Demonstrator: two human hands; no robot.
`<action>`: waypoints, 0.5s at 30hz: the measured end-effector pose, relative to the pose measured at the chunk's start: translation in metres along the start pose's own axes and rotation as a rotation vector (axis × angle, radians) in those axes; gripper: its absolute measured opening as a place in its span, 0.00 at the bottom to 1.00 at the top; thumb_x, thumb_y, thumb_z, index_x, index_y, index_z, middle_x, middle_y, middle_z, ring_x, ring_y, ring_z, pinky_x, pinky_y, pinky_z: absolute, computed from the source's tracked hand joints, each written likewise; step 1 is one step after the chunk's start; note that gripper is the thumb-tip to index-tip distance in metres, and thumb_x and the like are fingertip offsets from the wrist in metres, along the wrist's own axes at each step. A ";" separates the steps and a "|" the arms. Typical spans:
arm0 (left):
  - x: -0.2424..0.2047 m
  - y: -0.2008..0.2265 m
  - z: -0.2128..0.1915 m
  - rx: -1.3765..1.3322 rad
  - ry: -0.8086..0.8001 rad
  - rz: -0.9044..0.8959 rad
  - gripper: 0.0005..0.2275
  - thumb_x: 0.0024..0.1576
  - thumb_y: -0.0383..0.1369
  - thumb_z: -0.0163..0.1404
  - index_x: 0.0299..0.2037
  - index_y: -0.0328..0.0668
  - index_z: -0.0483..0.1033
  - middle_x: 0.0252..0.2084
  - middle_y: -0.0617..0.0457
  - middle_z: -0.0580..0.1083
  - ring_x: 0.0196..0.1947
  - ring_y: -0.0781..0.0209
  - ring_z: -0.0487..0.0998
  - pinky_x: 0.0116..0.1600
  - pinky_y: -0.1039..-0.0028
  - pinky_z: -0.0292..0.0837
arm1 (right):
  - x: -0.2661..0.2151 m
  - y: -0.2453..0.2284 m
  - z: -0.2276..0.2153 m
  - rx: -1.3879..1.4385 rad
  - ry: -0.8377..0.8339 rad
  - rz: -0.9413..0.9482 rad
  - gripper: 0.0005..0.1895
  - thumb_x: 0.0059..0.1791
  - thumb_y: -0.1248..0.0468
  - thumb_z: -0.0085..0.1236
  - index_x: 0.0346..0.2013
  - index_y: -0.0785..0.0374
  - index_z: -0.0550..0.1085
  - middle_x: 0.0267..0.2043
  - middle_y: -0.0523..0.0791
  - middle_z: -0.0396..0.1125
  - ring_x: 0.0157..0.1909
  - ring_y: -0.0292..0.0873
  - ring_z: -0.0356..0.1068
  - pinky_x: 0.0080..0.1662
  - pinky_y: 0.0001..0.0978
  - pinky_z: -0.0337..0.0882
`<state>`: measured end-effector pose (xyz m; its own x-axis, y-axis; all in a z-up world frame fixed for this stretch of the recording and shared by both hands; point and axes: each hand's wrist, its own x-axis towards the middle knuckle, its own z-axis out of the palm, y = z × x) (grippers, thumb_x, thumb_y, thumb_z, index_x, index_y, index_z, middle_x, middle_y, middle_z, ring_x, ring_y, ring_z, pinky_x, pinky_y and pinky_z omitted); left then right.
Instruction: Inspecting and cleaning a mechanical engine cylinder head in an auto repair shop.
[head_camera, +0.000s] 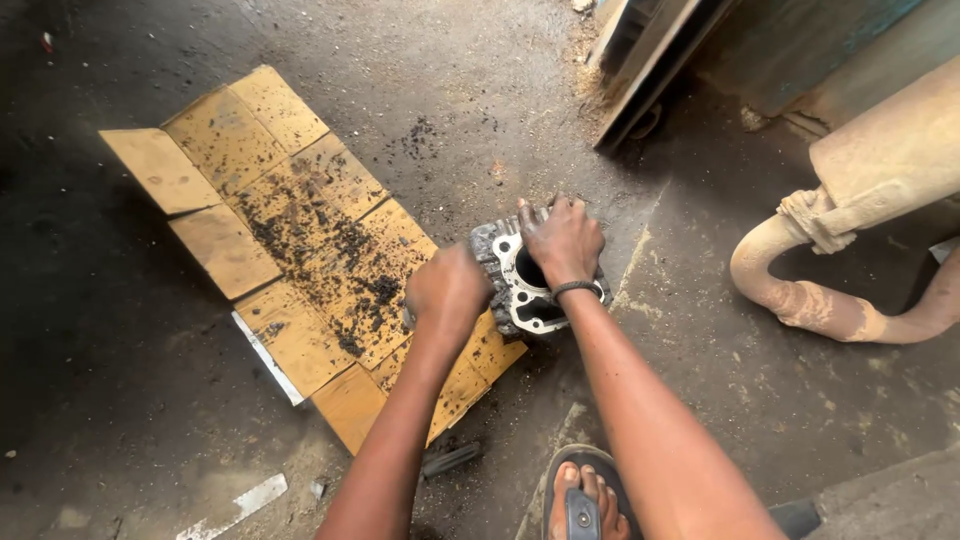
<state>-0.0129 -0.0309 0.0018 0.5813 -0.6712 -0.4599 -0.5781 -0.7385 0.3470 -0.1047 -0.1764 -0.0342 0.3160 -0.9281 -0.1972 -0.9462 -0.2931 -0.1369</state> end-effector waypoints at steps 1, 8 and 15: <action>-0.001 0.007 0.005 0.001 -0.006 -0.001 0.06 0.53 0.25 0.50 0.24 0.38 0.75 0.18 0.51 0.71 0.15 0.67 0.67 0.18 0.73 0.61 | -0.002 0.001 -0.002 -0.002 -0.005 0.002 0.28 0.50 0.41 0.50 0.48 0.63 0.74 0.43 0.49 0.68 0.34 0.44 0.70 0.30 0.34 0.72; -0.018 0.023 0.010 0.198 0.299 0.145 0.10 0.54 0.25 0.46 0.21 0.39 0.76 0.16 0.48 0.70 0.11 0.62 0.65 0.14 0.69 0.58 | -0.013 -0.009 -0.026 0.071 -0.003 0.036 0.35 0.50 0.34 0.49 0.50 0.64 0.72 0.47 0.52 0.66 0.40 0.50 0.71 0.36 0.41 0.74; -0.009 -0.017 0.045 0.028 0.505 0.319 0.12 0.53 0.21 0.45 0.17 0.42 0.72 0.09 0.52 0.66 0.08 0.65 0.63 0.12 0.70 0.55 | 0.003 0.008 0.011 0.020 0.169 -0.056 0.35 0.50 0.32 0.46 0.47 0.60 0.75 0.48 0.51 0.66 0.42 0.54 0.70 0.40 0.47 0.70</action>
